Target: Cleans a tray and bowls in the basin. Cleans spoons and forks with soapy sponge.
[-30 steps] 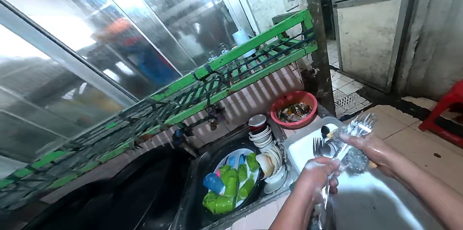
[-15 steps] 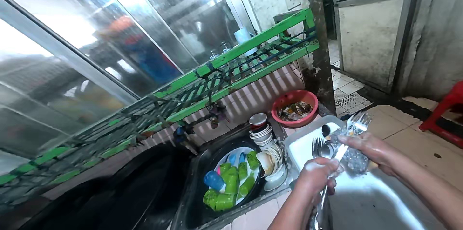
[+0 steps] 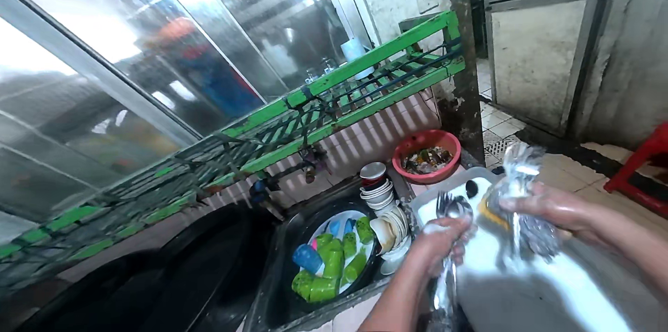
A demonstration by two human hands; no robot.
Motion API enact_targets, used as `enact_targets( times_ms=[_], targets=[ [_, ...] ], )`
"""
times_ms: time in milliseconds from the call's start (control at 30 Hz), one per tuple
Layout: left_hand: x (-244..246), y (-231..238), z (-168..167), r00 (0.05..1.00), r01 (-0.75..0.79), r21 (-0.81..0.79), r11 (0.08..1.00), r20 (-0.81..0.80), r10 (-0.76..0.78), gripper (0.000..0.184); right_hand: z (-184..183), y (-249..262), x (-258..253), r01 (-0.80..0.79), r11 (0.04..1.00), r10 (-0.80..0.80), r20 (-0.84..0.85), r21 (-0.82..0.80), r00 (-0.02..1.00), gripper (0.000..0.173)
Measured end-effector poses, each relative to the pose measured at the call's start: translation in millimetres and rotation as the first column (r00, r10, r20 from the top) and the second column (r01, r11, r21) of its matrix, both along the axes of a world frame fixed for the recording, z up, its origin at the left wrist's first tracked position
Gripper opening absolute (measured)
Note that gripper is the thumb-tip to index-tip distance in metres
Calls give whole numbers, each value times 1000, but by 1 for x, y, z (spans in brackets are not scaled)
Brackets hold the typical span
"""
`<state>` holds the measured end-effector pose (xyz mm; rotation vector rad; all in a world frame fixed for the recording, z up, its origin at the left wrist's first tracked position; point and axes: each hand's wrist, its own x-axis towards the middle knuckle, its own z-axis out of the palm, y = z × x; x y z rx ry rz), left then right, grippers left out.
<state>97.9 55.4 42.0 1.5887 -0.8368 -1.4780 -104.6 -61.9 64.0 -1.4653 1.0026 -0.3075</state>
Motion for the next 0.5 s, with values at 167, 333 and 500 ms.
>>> enact_targets(
  times_ms=[167,333,500],
  targets=[
    [-4,-19,24,967,160,-28,987,205,-151,38,-8,25,29,-635,766,643,-131,98,755,34],
    [-5,-31,19,978,67,-98,993,201,-46,23,-28,36,36,-622,744,653,-71,245,754,25],
    [28,-38,27,970,-89,-115,989,215,112,27,-60,36,15,-547,783,563,37,295,826,58]
  ],
)
